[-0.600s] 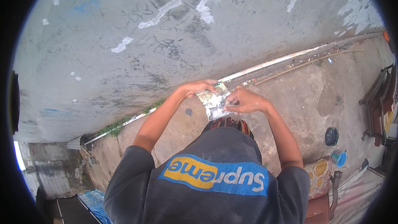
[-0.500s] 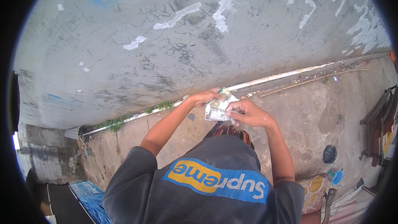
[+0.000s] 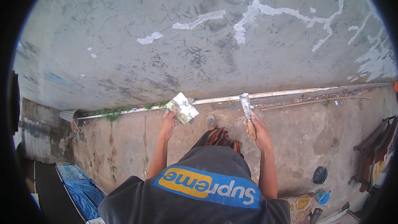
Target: The person applies white plaster to a cracked concrete wall using a small trowel and a larger flat tool. They repeatedly scoop plaster from a red bucket and spread it over cracks and uneven areas, smoothing the surface as they work.
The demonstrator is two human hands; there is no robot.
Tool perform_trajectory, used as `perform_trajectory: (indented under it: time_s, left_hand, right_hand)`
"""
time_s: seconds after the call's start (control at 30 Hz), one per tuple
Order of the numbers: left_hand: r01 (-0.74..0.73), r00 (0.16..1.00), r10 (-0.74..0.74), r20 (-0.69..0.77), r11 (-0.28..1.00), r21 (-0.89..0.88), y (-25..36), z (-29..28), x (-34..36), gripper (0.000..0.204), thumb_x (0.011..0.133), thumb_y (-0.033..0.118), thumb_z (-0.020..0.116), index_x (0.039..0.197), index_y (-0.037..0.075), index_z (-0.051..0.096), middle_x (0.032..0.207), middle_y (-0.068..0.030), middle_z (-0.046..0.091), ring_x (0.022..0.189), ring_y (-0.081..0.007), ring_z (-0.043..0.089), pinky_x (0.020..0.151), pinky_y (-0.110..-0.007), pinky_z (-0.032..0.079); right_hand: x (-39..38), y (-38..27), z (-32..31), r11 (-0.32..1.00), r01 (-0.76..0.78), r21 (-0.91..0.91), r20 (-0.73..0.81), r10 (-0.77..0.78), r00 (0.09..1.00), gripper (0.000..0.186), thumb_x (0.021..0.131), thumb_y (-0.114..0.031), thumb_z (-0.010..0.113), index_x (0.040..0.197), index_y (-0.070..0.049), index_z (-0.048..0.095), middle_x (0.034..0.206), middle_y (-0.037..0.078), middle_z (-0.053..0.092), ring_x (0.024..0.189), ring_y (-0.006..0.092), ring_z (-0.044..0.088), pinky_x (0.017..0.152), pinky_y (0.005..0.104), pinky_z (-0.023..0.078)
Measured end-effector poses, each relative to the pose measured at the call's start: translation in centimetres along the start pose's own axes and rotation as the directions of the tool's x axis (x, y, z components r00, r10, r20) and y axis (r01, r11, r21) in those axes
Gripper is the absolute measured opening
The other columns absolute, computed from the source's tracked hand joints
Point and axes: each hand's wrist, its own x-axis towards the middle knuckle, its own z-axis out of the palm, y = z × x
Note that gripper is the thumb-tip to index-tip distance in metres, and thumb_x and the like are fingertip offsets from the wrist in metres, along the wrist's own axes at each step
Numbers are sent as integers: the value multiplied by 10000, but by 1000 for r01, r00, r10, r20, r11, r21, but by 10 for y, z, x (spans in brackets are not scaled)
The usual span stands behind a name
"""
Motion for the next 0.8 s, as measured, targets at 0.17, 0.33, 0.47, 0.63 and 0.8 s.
perform_trajectory:
  time_s: [0.17,0.33,0.47,0.63,0.8]
  left_hand:
    - [-354,926,347,-148,935,-21,57,-29,30,355,958,247,557,1242,36,522,1139,-33,600,996,-131,579,871,-269,442]
    - [-597,748,664,9,666,448,176,-47,49,340,987,272,510,1164,-18,524,1036,-37,559,949,-110,479,847,-240,371]
    - [-725,497,838,224,259,639,272,-81,79,286,1010,289,469,911,23,502,781,19,415,716,-70,335,627,-227,299]
    - [-735,337,847,412,-37,677,373,-134,128,300,1012,272,461,814,49,426,670,23,308,631,-76,256,540,-248,237]
    - [-778,249,800,545,-170,605,408,-169,194,298,1011,230,461,780,47,416,655,22,306,623,-78,247,532,-249,225]
  right_hand:
    - [29,-5,43,996,90,23,-11,-89,996,488,991,-203,459,1455,-97,352,888,38,569,681,98,533,568,243,453]
    - [54,-8,100,983,180,32,-13,-180,984,541,987,-177,460,1488,-93,275,894,27,534,710,102,518,558,243,442]
    - [103,18,157,957,289,2,-56,-288,956,498,989,-172,466,1465,-99,340,910,24,532,721,91,515,559,237,439]
    - [192,51,248,786,555,-271,-133,-602,788,417,1004,-187,452,1419,-151,444,936,29,540,716,73,484,594,221,437]
    - [271,66,294,378,606,-700,-106,-894,436,455,941,-49,505,1383,-158,500,925,59,516,759,132,480,656,261,426]
